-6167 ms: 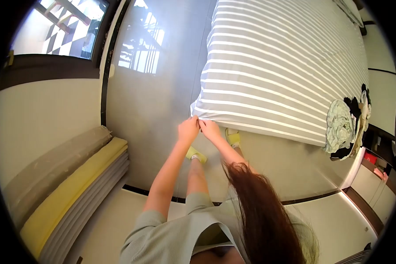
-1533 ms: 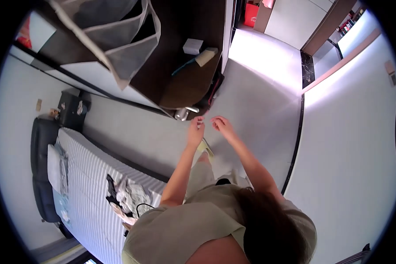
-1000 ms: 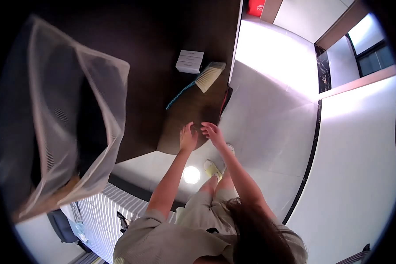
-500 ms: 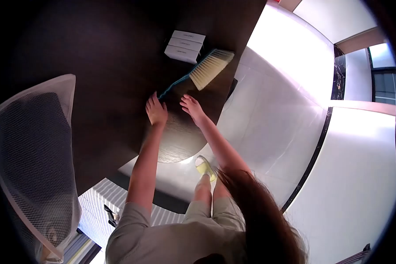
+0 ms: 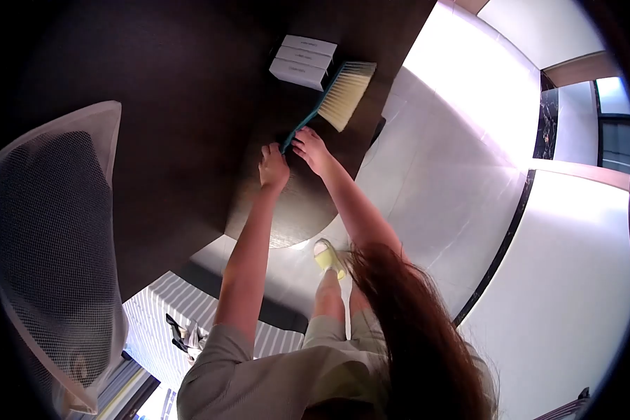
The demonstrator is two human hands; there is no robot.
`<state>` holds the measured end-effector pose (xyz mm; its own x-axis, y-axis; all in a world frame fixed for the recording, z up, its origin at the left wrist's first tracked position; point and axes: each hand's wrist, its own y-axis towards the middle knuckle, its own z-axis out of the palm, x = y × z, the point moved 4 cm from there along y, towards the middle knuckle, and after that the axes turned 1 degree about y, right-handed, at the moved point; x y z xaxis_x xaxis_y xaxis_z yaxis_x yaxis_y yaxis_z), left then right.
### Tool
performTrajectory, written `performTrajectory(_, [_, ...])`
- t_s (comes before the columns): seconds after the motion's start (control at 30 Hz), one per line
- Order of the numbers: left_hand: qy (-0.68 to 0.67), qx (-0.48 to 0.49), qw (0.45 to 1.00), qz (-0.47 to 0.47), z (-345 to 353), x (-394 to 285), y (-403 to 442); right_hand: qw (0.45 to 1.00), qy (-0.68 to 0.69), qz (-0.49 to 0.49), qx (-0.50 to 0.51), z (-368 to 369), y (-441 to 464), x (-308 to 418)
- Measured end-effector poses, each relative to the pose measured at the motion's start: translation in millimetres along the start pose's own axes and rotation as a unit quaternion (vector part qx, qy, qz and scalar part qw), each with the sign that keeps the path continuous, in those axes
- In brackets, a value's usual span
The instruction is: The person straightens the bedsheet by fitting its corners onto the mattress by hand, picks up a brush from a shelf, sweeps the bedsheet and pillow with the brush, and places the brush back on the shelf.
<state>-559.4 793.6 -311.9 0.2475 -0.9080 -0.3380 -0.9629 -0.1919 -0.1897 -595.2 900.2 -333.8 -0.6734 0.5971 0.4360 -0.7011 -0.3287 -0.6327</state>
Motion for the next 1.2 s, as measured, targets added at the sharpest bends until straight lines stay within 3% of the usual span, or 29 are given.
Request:
performTrajectory(0.07, [-0.063, 0.057, 0.996, -0.027, -7, -12, -16, 0.997, -0.056, -0.009, -0.049, -4, -3, -3])
performTrajectory(0.1, [-0.038, 0.038, 0.999, 0.008, -1, -11, -25, 0.994, -0.083, -0.014, -0.074, -7, -8, -3])
performTrajectory(0.2, [-0.091, 0.111, 0.989, -0.037, -11, -29, -68, 0.995, -0.028, -0.051, -0.086, -9, -47, -6])
performTrajectory(0.3, [-0.173, 0.052, 0.983, -0.036, -27, -56, -119, 0.985, 0.029, -0.125, -0.111, -14, -90, -18])
performTrajectory(0.4, [-0.339, -0.027, 0.939, 0.05, -24, -68, -164, 0.984, 0.063, -0.136, -0.099, -20, -137, -26])
performTrajectory(0.5, [-0.433, 0.058, 0.899, -0.001, -36, -83, -204, 0.978, 0.071, -0.158, -0.116, -20, -194, -23])
performTrajectory(0.6, [-0.362, 0.142, 0.921, -0.01, -59, -97, -247, 0.984, 0.066, -0.151, -0.075, -10, -262, -15])
performTrajectory(0.73, [-0.325, 0.227, 0.912, 0.107, -95, -112, -304, 0.983, 0.011, -0.184, -0.023, 5, -339, -13])
performTrajectory(0.83, [-0.316, 0.379, 0.853, 0.17, -130, -125, -351, 0.98, -0.067, -0.162, -0.099, 3, -390, -20])
performTrajectory(0.93, [-0.318, 0.428, 0.828, 0.172, -157, -142, -387, 0.962, -0.166, -0.164, -0.14, 11, -442, -17])
performTrajectory(1.03, [-0.315, 0.396, 0.849, 0.155, -143, -145, -410, 0.93, -0.282, -0.156, -0.179, -12, -471, -26])
performTrajectory(1.1, [-0.359, 0.38, 0.845, 0.115, -131, -146, -426, 0.84, -0.435, -0.233, -0.225, -26, -494, -24])
performTrajectory(1.13, [-0.438, 0.356, 0.821, 0.087, -121, -148, -429, 0.782, -0.505, -0.271, -0.243, -24, -507, -19])
performTrajectory(1.2, [-0.586, 0.302, 0.751, 0.033, -102, -154, -438, 0.797, -0.494, -0.268, -0.221, -32, -529, -18])
